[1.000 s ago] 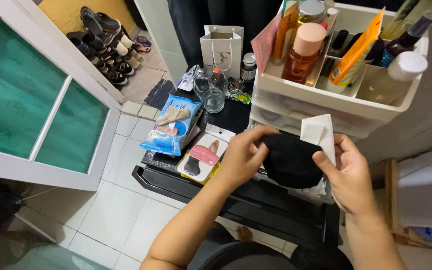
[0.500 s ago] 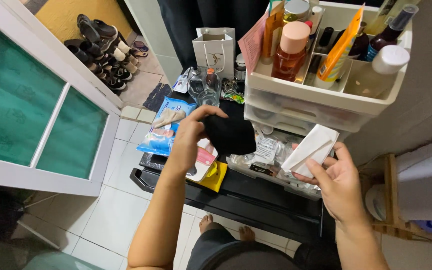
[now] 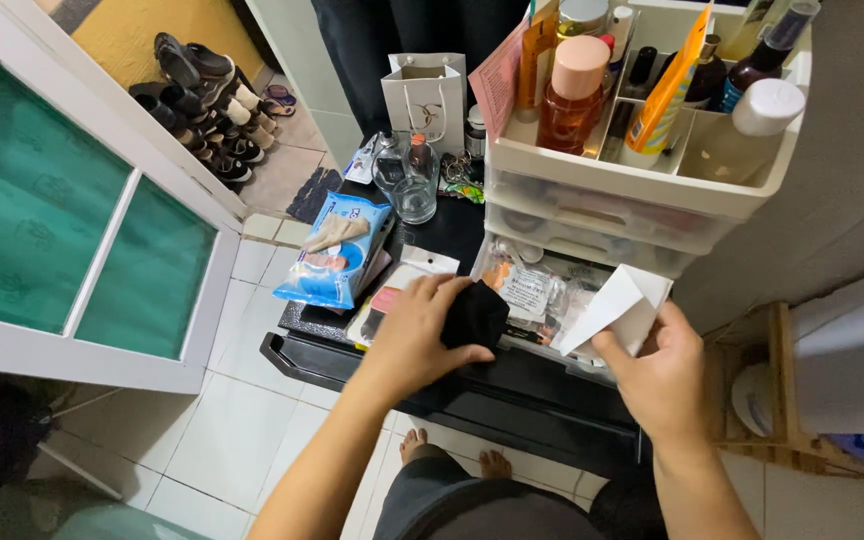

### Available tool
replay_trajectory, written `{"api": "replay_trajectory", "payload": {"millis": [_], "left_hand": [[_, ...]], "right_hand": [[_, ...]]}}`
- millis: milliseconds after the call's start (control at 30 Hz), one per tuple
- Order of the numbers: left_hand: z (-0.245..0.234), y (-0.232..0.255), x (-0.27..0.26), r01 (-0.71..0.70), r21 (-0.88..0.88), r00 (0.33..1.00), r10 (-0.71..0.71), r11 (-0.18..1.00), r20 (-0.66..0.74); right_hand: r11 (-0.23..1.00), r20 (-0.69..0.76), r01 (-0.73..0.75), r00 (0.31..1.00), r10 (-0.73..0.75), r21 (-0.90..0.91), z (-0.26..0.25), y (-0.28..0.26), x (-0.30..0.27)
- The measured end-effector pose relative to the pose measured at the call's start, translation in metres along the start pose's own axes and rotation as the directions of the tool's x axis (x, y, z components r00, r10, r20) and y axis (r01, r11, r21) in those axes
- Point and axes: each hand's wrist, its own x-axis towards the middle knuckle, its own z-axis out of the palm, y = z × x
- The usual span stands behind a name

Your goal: The person removes items from a plastic drawer unit, sorts them, and places them back in an organized way. They handle jewelry, small containers, and packaged items, moving them between drawers and the table surface.

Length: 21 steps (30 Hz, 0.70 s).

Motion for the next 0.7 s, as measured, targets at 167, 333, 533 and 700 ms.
{"api": "replay_trajectory", "payload": {"millis": [167,333,533,700], "left_hand": [[0.026,-0.018,-0.009,0.035,-0.093,0.998,-0.039,0.995,-0.045],[0.011,-0.045,-0.022,-0.022,-0.242,0.905,-0.084,0.97,-0.416],[-0.004,-0.057,-0.05,0.117,0.279,0.973,-0.054,0.953,-0.226],[-0.017,-0.013,-0.057,0.126,0.224,0.989,-0.104,0.966,-0.105]], "right_hand": [[0.979,-0.035,0.12,0.991,-0.127,-0.165,0.014,-0.018,-0.001],[0.985,0.019,0.156,0.988,-0.155,-0.074,0.021,-0.029,-0.003],[0.94,-0.072,-0.006,0.997,-0.02,-0.341,0.019,-0.023,-0.003],[0.944,-0.098,-0.069,0.994,0.039,-0.323,0.025,-0.016,-0.006]]}}
